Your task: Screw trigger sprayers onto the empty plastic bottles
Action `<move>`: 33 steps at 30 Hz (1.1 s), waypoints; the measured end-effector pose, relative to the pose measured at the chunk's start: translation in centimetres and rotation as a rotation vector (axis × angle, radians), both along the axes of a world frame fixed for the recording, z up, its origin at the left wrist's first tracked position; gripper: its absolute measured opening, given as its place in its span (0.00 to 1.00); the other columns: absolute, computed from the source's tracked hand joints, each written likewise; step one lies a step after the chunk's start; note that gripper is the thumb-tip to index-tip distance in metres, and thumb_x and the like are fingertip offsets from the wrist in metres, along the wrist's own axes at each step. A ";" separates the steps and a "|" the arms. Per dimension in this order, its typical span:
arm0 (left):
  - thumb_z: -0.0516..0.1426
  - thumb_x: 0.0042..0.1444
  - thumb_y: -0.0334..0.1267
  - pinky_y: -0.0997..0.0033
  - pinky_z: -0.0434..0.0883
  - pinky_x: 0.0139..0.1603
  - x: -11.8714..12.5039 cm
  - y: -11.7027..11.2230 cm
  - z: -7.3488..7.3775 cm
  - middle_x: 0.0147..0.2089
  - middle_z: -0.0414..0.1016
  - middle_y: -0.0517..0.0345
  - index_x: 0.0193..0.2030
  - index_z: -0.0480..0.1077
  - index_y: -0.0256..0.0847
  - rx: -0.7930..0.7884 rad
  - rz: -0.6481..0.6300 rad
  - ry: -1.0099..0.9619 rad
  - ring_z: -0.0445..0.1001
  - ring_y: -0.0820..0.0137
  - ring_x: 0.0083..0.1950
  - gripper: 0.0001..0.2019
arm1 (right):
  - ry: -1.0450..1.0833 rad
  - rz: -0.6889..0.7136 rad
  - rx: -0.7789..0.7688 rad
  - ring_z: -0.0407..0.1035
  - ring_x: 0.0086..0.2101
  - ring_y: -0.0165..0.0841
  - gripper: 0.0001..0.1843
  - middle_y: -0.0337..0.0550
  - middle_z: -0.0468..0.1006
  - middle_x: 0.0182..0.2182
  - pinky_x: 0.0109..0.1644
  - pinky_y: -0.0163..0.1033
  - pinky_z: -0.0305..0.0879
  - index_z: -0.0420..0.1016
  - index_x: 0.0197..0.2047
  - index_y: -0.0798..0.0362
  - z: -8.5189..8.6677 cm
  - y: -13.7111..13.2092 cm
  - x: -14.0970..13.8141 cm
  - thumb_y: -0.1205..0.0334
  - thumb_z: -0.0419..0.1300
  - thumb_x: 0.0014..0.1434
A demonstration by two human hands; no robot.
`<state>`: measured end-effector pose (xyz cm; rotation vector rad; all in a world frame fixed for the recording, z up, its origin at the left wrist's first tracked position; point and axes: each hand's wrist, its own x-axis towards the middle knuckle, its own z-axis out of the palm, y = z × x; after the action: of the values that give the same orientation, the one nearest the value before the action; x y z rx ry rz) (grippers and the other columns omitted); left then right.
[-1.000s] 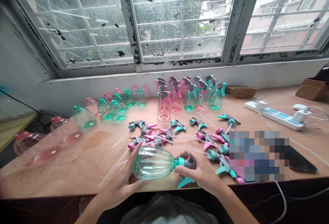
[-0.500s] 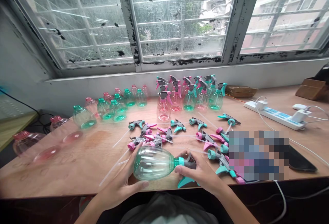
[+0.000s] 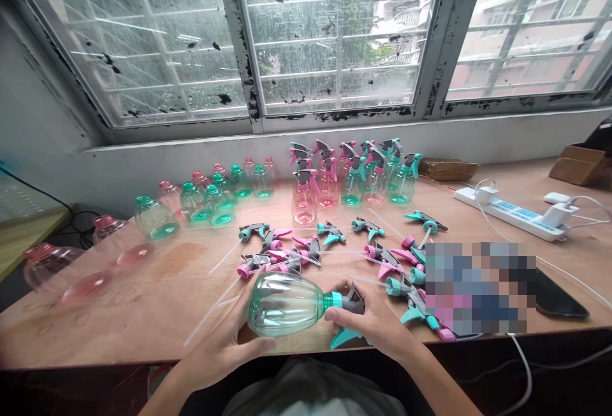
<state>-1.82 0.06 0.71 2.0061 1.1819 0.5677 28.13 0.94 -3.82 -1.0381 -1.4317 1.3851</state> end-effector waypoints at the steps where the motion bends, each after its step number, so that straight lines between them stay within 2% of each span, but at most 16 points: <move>1: 0.64 0.63 0.43 0.52 0.49 0.79 0.0 0.0 0.0 0.83 0.32 0.54 0.80 0.25 0.50 0.008 0.000 -0.003 0.37 0.52 0.82 0.54 | 0.004 0.002 -0.004 0.79 0.29 0.40 0.19 0.38 0.83 0.25 0.36 0.42 0.73 0.75 0.43 0.51 0.0 0.0 0.0 0.49 0.73 0.56; 5: 0.62 0.65 0.40 0.53 0.48 0.79 0.1 -0.1 0.0 0.83 0.34 0.51 0.79 0.20 0.50 0.041 -0.013 -0.013 0.42 0.54 0.82 0.54 | 0.022 0.012 -0.013 0.79 0.29 0.40 0.19 0.38 0.83 0.25 0.36 0.41 0.73 0.75 0.44 0.52 0.0 0.1 0.0 0.50 0.73 0.57; 8: 0.62 0.65 0.41 0.55 0.48 0.79 0.1 -0.2 0.0 0.83 0.32 0.51 0.78 0.18 0.49 0.034 -0.024 -0.017 0.41 0.56 0.82 0.55 | 0.021 0.013 -0.013 0.78 0.29 0.39 0.19 0.38 0.83 0.25 0.36 0.41 0.73 0.75 0.44 0.52 0.1 0.1 0.0 0.50 0.73 0.57; 12: 0.62 0.64 0.47 0.52 0.47 0.79 -0.1 -0.1 0.0 0.83 0.31 0.51 0.80 0.26 0.45 0.002 -0.011 0.046 0.37 0.53 0.82 0.53 | 0.013 0.003 -0.013 0.78 0.30 0.40 0.19 0.37 0.82 0.26 0.37 0.43 0.74 0.75 0.45 0.51 0.2 0.0 0.0 0.52 0.73 0.57; 15: 0.61 0.64 0.49 0.50 0.47 0.79 -0.2 0.0 0.0 0.83 0.31 0.52 0.80 0.29 0.47 0.006 -0.014 0.058 0.36 0.51 0.82 0.51 | 0.002 -0.005 -0.006 0.77 0.30 0.40 0.18 0.38 0.82 0.26 0.37 0.44 0.74 0.75 0.44 0.51 0.3 -0.2 0.0 0.52 0.73 0.57; 19: 0.62 0.64 0.42 0.49 0.47 0.79 -0.2 -0.1 -0.2 0.83 0.32 0.53 0.79 0.23 0.51 0.023 -0.032 -0.035 0.37 0.52 0.82 0.53 | -0.008 -0.015 -0.012 0.77 0.30 0.42 0.18 0.38 0.82 0.26 0.37 0.44 0.74 0.75 0.45 0.51 0.4 -0.3 -0.1 0.51 0.72 0.57; 23: 0.59 0.67 0.37 0.51 0.46 0.79 -0.1 -0.2 -0.5 0.83 0.33 0.54 0.78 0.19 0.52 0.018 -0.042 -0.075 0.39 0.55 0.82 0.52 | -0.016 -0.005 -0.003 0.77 0.30 0.40 0.17 0.38 0.82 0.26 0.37 0.42 0.72 0.76 0.44 0.52 0.6 -0.3 -0.1 0.52 0.72 0.58; 28: 0.63 0.64 0.43 0.55 0.50 0.79 -0.2 -0.1 -0.3 0.83 0.31 0.54 0.79 0.20 0.50 0.020 -0.028 -0.009 0.41 0.54 0.82 0.56 | -0.015 -0.008 -0.001 0.76 0.30 0.40 0.17 0.37 0.81 0.26 0.36 0.41 0.70 0.75 0.43 0.52 0.7 -0.2 -0.2 0.52 0.72 0.58; 33: 0.61 0.65 0.47 0.54 0.49 0.79 -0.2 0.0 -0.1 0.83 0.31 0.53 0.80 0.26 0.48 0.036 -0.023 0.055 0.38 0.52 0.82 0.52 | -0.021 -0.019 0.007 0.76 0.30 0.39 0.16 0.37 0.81 0.26 0.36 0.41 0.71 0.76 0.44 0.52 0.6 -0.2 -0.1 0.52 0.72 0.58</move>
<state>-2.05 0.11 0.62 2.0751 1.1874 0.5292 28.01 0.69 -3.23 -1.0626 -1.4373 1.3586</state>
